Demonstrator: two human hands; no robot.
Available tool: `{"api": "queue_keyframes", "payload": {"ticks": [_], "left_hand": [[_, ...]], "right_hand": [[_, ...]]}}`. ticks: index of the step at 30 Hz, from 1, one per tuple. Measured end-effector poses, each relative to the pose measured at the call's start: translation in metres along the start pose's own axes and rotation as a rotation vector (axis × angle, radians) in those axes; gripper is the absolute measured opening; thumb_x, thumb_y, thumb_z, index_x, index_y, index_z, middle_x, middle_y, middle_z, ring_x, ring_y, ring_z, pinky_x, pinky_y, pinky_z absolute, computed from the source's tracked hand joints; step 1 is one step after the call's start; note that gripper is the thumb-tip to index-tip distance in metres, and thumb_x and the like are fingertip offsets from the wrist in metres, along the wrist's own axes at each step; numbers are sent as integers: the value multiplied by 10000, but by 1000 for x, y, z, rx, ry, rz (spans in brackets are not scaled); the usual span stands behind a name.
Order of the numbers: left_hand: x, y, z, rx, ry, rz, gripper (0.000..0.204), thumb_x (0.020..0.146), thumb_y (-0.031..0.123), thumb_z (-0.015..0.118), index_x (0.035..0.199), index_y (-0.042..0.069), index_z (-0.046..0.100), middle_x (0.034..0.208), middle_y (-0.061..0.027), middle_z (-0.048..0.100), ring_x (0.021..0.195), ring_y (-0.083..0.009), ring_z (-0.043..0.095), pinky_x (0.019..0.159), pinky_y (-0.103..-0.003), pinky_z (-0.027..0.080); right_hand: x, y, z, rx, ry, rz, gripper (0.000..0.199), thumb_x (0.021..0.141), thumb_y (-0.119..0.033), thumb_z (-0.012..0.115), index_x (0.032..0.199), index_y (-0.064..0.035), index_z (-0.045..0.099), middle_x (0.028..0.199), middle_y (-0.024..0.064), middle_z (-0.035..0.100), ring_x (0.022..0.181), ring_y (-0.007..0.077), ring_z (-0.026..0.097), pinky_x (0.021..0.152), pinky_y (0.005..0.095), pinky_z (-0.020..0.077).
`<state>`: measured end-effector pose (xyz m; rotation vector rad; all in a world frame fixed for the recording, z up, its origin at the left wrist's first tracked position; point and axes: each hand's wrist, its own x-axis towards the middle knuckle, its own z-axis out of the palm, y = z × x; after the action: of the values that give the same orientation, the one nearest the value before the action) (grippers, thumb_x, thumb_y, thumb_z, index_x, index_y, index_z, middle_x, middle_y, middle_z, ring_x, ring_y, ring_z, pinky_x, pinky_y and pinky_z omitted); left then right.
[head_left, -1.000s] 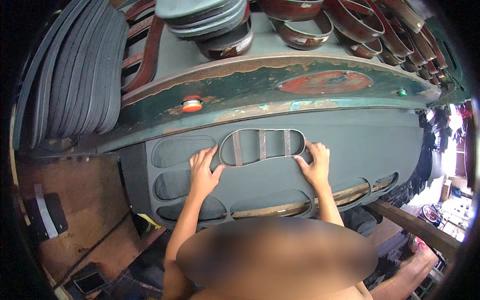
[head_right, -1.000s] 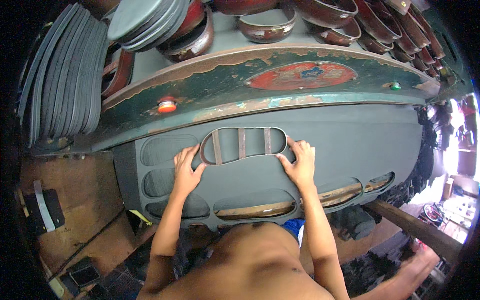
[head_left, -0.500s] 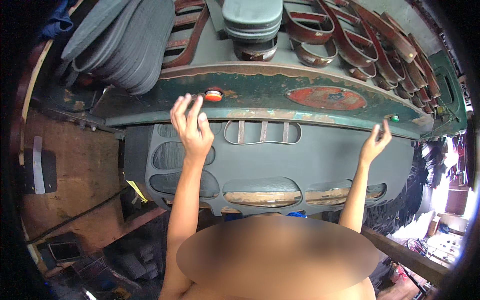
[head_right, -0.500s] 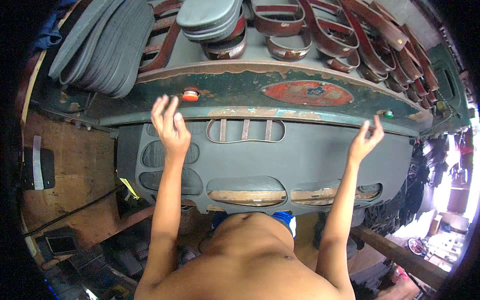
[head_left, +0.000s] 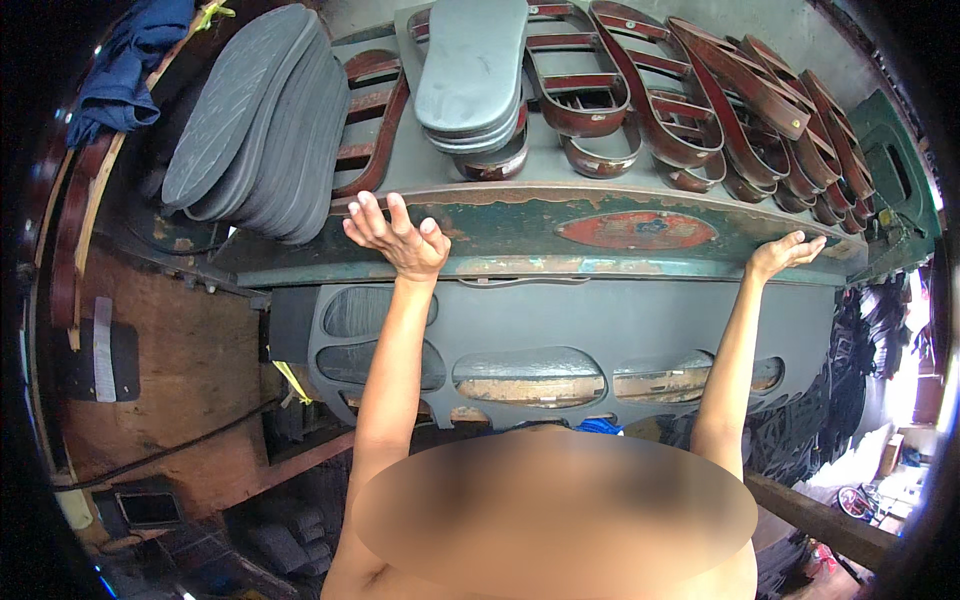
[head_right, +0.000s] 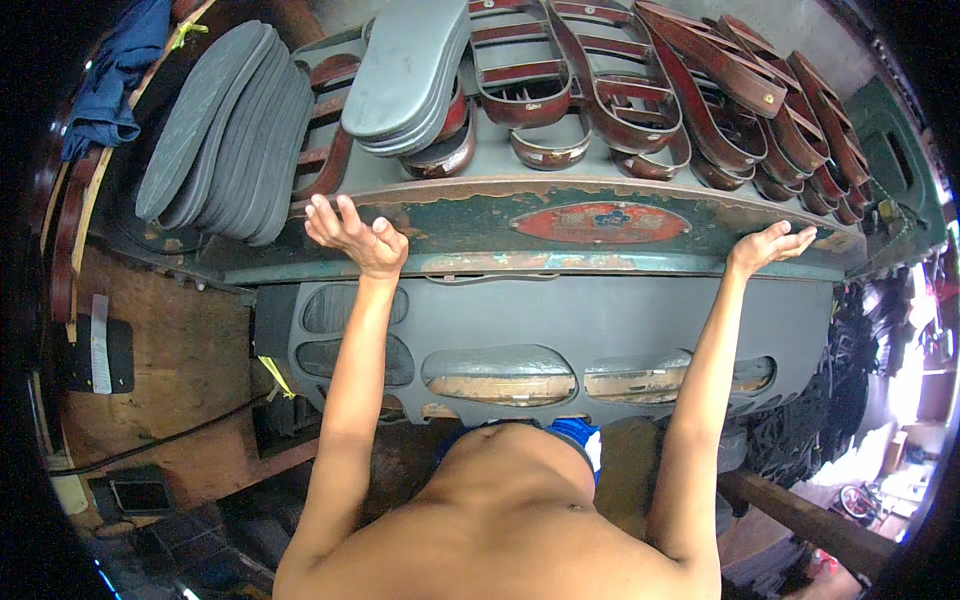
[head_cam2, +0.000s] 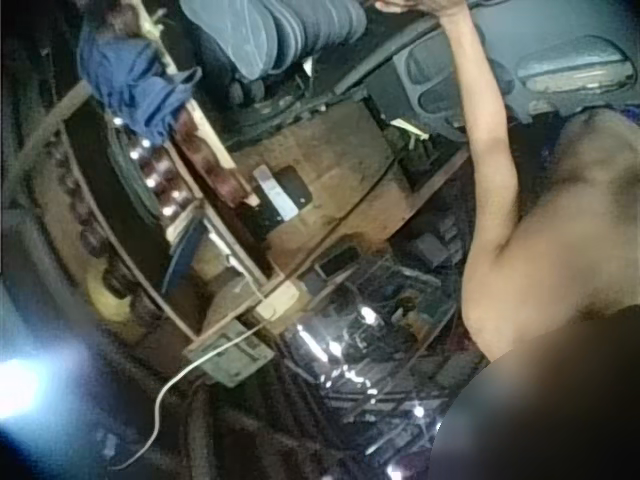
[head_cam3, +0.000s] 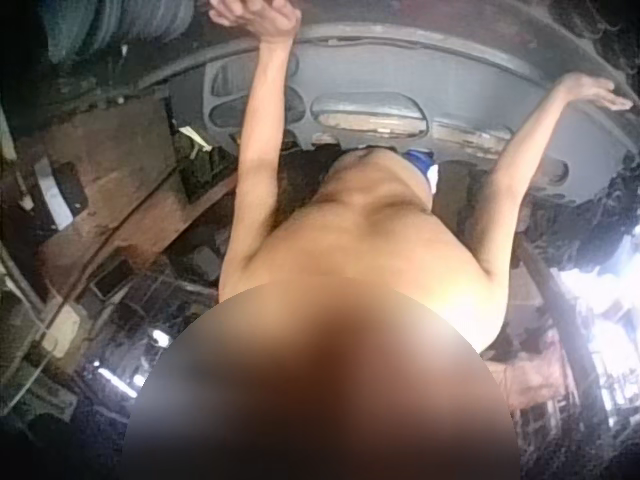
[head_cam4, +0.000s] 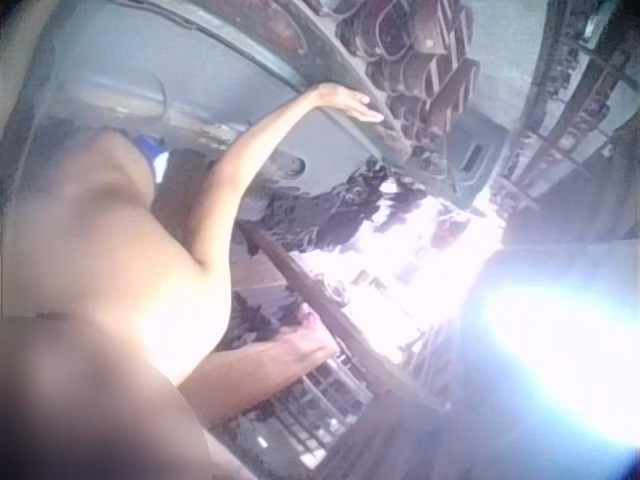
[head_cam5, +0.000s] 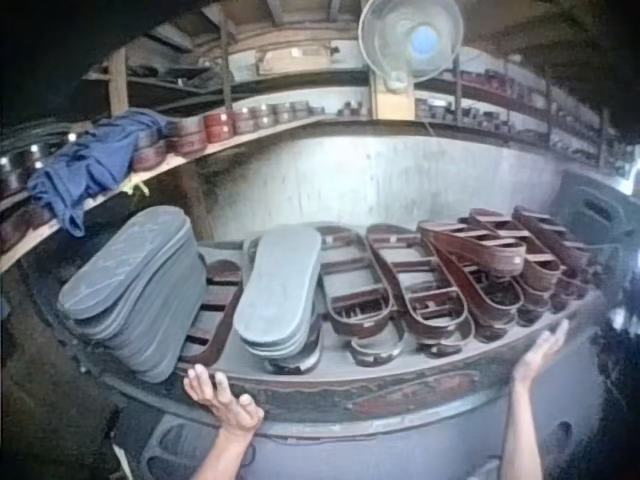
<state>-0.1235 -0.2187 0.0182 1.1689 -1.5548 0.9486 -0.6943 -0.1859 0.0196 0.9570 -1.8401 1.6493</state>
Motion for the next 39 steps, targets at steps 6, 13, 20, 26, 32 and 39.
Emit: {"api": "queue_keyframes", "payload": {"ticks": [6,13,20,26,32,39], "left_hand": [[8,3,-7,2,-9,-4,589,1076,347,384,1576,37,353,1656,-280,288,1556,-448,220,1252,-619,96],[12,7,-15,-12,-37,-42,557,1081,342,380,1575,87,370,1629,-258,329,1554,-433,228,1245,-629,113],[21,10,-27,0,-58,-28,520,1041,271,477,1508,51,416,1570,-271,390,1469,-460,332,1200,-630,214],[22,12,-33,1,-87,-50,538,1023,243,519,1518,65,407,1571,-257,391,1455,-467,344,1188,-624,243],[25,19,-35,-14,-106,-99,574,976,226,563,1516,104,412,1567,-237,399,1464,-448,343,1186,-642,234],[48,30,-82,-257,-325,-244,584,943,52,619,1497,20,440,1561,-232,410,1478,-432,357,1231,-545,281]], "right_hand": [[4,-1,-4,23,-22,-16,751,1123,-468,382,1619,65,195,1659,335,176,1551,466,167,1257,569,184],[8,5,-15,44,-92,11,811,1104,-513,432,1622,60,186,1663,319,185,1555,448,169,1259,549,193],[-42,-53,-82,95,-490,132,460,1061,-313,624,1360,34,587,1356,197,601,1274,290,553,1108,419,416],[-169,-167,-196,176,-1510,475,292,1019,-290,666,1026,-2,718,883,134,715,836,231,698,799,391,549],[-228,-197,-220,160,-1734,-190,431,951,-350,713,1232,-25,683,1156,191,647,1217,412,564,1101,511,415],[-243,-175,-226,128,-1739,-524,560,809,-434,821,1178,-38,676,1139,146,664,1139,346,610,1050,456,427]]}}
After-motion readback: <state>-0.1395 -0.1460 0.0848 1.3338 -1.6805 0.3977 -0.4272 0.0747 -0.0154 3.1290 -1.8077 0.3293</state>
